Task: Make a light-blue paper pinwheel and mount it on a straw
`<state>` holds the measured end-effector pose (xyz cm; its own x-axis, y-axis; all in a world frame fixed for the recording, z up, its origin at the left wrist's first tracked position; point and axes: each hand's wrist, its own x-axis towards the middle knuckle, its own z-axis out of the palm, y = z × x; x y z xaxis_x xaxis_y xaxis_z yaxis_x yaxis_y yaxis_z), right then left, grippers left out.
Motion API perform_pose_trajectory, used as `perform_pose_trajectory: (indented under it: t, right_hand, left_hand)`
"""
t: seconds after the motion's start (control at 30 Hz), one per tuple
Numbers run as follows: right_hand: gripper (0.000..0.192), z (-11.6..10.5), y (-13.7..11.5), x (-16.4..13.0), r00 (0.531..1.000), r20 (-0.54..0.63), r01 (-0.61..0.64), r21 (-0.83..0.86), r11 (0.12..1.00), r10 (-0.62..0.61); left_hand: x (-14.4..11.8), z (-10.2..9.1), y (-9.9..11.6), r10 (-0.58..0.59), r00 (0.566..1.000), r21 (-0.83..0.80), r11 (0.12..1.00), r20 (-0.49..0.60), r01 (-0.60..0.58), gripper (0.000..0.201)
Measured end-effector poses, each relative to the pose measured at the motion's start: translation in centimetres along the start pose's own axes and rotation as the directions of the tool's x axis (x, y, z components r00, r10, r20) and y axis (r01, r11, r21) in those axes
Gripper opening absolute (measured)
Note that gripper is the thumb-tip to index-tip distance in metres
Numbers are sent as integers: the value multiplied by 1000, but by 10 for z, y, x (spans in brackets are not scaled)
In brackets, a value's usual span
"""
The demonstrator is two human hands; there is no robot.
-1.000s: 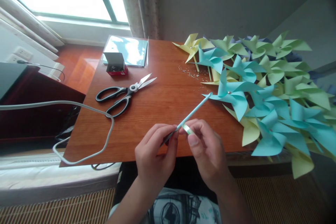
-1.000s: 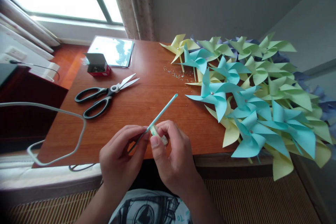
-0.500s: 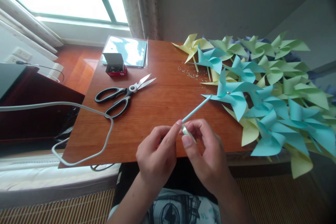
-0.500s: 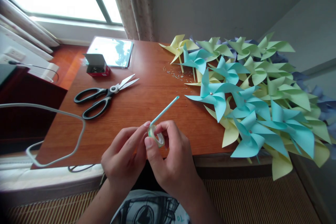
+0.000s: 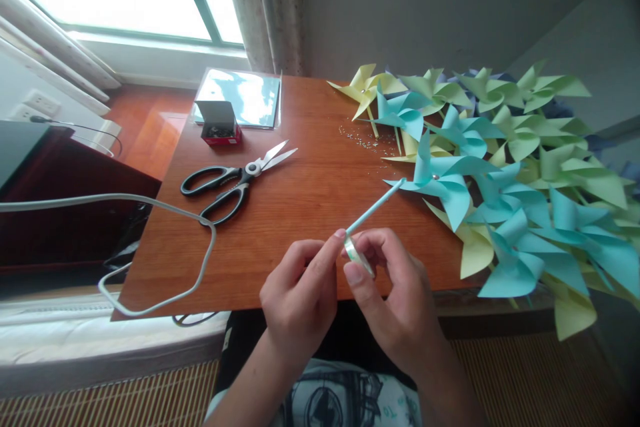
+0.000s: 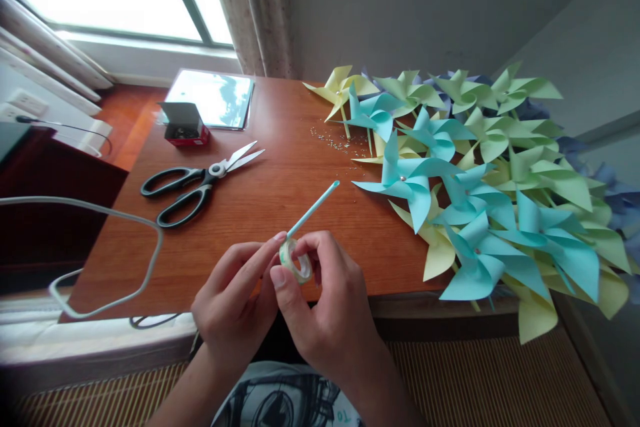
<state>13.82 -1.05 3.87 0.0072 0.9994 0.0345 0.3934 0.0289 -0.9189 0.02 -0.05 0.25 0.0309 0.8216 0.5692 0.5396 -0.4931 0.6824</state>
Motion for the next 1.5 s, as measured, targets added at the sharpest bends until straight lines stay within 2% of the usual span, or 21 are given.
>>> perform_pose_trajectory:
  t: [0.2, 0.37, 0.47, 0.6, 0.73, 1.07, 1.37, 1.5]
  right_hand:
    - [14, 0, 0, -2, 1000, -3, -20, 27, 999, 20]
    - [29, 0, 0, -2, 1000, 0, -16, 65, 998, 16]
    - [27, 0, -1, -1, 1000, 14, -11, 64, 998, 10]
    - [24, 1, 0, -1, 998, 45, -59, 150, 987, 53]
    - [21, 1, 1, 0, 992, 83, -109, 204, 973, 94]
    - [25, 3, 2, -3, 981, 98, -181, 184, 966, 165]
    - [23, 3, 3, 0, 980, 115, -184, 189, 965, 165]
    - [27, 4, 5, -1, 987, 81, -152, 213, 965, 137]
  left_hand:
    - [0, 0, 1, -1, 1000, -8, 1000, -6, 1, 44]
    - [1, -1, 3, -42, 999, -56, 998, -7, 42, 45]
    - [2, -2, 4, -117, 993, -134, 984, -2, 116, 43]
    - [1, -1, 5, -245, 969, -302, 921, 41, 246, 39]
    - [-2, -1, 3, -298, 951, -389, 869, 87, 307, 36]
    - [1, -1, 6, -188, 982, -199, 963, -22, 180, 40]
    - [2, -3, 8, -219, 976, -242, 947, -16, 209, 36]
    - [2, -2, 8, -165, 986, -208, 966, -32, 155, 39]
